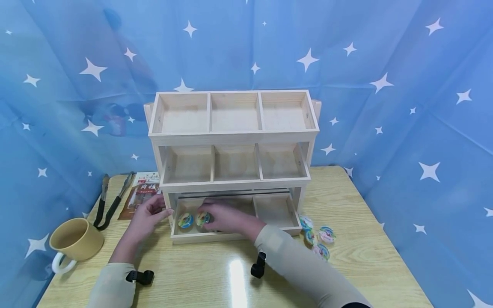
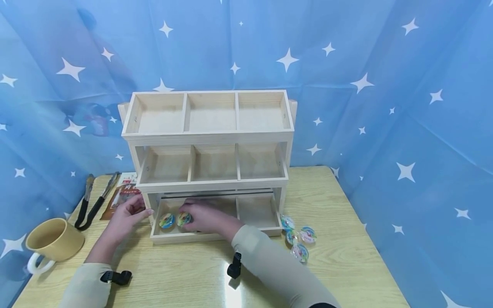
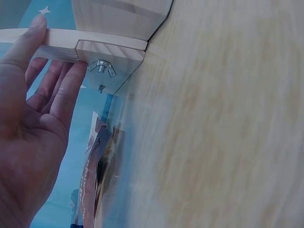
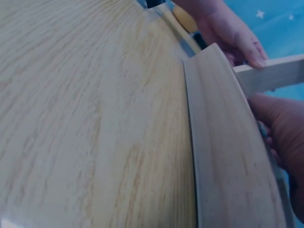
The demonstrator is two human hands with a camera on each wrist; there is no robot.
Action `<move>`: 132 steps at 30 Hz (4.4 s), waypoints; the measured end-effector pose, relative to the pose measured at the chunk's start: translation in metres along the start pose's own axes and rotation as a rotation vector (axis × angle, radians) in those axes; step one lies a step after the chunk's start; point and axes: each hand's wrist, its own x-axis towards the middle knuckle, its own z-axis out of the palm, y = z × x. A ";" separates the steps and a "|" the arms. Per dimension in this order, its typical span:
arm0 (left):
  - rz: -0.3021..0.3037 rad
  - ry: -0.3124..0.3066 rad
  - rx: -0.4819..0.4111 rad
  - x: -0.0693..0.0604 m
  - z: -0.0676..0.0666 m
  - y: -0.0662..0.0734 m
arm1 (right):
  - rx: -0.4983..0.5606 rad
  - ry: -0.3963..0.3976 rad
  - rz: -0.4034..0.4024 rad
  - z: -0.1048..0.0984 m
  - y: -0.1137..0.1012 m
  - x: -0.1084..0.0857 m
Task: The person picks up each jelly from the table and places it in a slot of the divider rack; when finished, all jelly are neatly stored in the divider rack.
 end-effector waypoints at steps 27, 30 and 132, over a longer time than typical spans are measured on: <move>0.010 -0.001 -0.006 0.003 -0.001 -0.003 | -0.215 0.048 -0.031 0.004 -0.002 0.007; 0.007 0.001 -0.008 0.003 -0.001 -0.003 | -0.193 0.054 -0.038 0.003 -0.002 0.007; -0.015 -0.016 0.002 0.000 -0.002 -0.003 | 0.045 0.537 0.101 -0.042 0.033 -0.253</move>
